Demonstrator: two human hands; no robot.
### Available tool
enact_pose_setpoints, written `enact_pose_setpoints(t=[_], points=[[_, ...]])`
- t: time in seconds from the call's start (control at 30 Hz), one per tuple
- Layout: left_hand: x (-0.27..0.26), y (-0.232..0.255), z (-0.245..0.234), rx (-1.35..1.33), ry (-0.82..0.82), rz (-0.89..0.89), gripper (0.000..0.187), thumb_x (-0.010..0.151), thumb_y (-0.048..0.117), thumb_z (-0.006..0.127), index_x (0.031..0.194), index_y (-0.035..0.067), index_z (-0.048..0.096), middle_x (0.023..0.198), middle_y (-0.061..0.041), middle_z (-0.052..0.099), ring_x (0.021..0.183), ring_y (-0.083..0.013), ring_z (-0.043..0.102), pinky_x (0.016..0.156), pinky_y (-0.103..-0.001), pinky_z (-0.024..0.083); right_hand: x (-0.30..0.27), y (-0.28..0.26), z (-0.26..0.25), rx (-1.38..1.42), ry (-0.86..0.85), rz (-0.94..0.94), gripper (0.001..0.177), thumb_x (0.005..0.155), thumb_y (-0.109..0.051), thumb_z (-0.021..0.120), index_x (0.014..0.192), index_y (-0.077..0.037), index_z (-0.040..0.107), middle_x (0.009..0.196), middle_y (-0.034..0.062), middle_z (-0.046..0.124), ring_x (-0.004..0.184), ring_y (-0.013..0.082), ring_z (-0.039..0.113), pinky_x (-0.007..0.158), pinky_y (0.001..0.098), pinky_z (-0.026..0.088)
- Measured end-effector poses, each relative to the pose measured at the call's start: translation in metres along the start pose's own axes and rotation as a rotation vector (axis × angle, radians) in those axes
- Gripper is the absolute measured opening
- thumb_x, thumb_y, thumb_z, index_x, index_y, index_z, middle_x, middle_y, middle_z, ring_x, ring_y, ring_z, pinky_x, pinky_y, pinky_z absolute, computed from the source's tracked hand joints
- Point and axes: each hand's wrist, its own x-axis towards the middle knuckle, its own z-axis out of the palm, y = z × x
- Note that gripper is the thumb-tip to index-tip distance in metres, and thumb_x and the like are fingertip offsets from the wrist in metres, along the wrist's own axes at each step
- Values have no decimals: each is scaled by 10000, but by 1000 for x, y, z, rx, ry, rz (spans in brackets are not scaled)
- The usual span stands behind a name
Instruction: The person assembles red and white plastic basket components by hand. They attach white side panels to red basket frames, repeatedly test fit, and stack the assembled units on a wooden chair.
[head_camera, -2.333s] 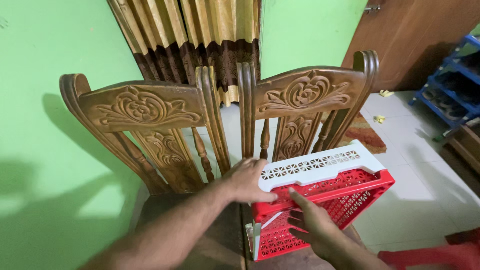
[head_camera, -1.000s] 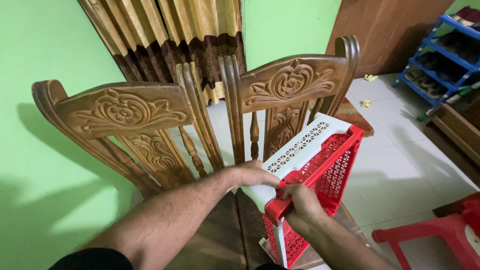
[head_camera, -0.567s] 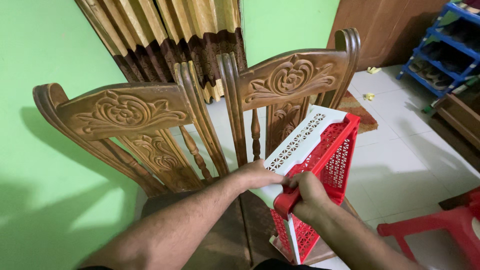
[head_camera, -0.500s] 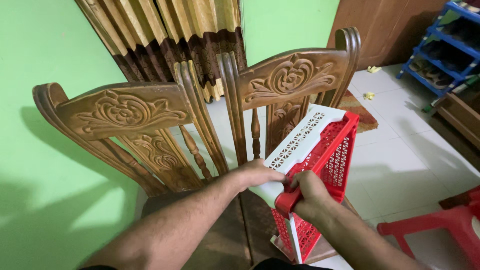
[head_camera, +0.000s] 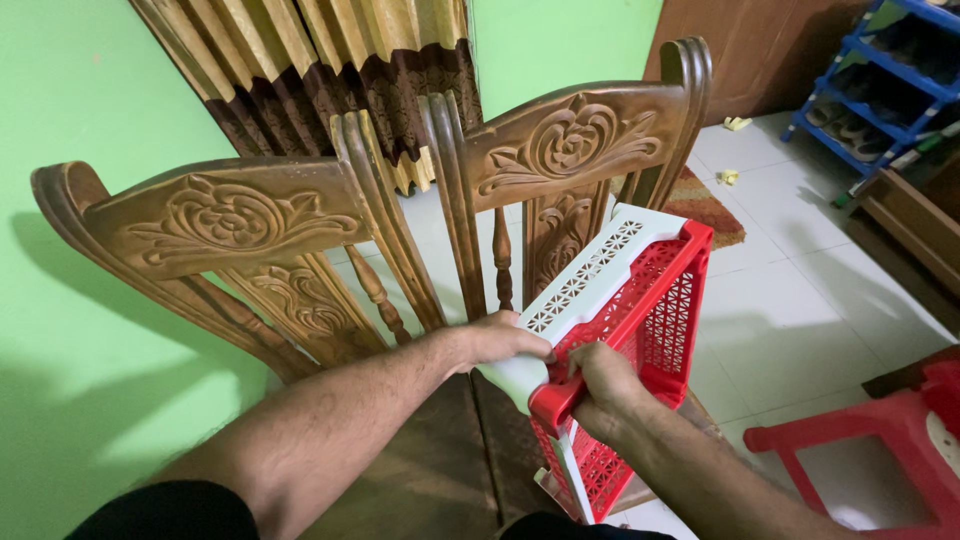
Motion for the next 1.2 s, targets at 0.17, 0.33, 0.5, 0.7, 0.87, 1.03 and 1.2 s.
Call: enact_pose_setpoints(t=[0.17, 0.33, 0.5, 0.7, 0.87, 1.03, 1.2], points=[[0, 3, 3, -5, 0, -6, 548, 729, 359, 788, 1210, 100, 741, 1067, -79, 789, 944, -149, 742, 890, -312, 587, 13, -5, -20, -32, -135, -32, 319, 754, 76, 439, 1071, 42, 455, 955, 175, 546, 847, 302, 560, 847, 475, 548], [-5, 7, 13, -17, 65, 9, 700, 694, 447, 845, 1289, 114, 687, 1147, -79, 771, 1010, -156, 731, 925, -295, 563, 2, -17, -31, -56, -131, 43, 273, 834, -6, 507, 1103, 41, 507, 1008, 164, 591, 922, 293, 596, 903, 462, 560], [-24, -8, 23, -245, 494, -56, 843, 746, 539, 845, 1380, 65, 555, 1230, -112, 676, 1143, -224, 651, 1011, -379, 504, -30, -21, -38, -316, 40, -185, 414, 919, -182, 601, 1279, 16, 557, 1251, 264, 658, 1166, 397, 635, 1016, 535, 509], [-45, -38, 73, -1154, 539, -61, 671, 824, 525, 758, 1283, 50, 641, 1109, -103, 720, 1071, -261, 649, 970, -402, 506, -52, -31, -66, -1702, -69, -1341, 588, 900, -416, 637, 1301, 2, 542, 1422, 244, 460, 1393, 411, 423, 1237, 548, 246], [-34, -33, 131, -1444, 344, 185, 499, 885, 395, 712, 1252, 59, 671, 1120, -98, 729, 1022, -233, 665, 924, -399, 503, -42, -53, -74, -1754, -407, -1502, 613, 810, -582, 652, 1156, -78, 608, 1312, 193, 522, 1252, 392, 494, 1097, 540, 351], [-24, -23, 127, -1504, 498, 195, 423, 963, 333, 669, 1232, 7, 653, 1156, -143, 734, 1046, -248, 696, 937, -419, 549, -39, -57, -73, -1840, -605, -1502, 672, 683, -652, 782, 1016, -80, 666, 1060, 99, 607, 1058, 303, 560, 978, 523, 384], [-17, -11, 124, -1434, 617, 269, 440, 946, 392, 644, 1242, 69, 601, 1128, -125, 715, 972, -229, 703, 837, -421, 582, -47, -40, -60, -1757, -491, -1333, 509, 693, -461, 871, 987, -75, 716, 971, 77, 644, 1018, 290, 566, 920, 466, 369]])
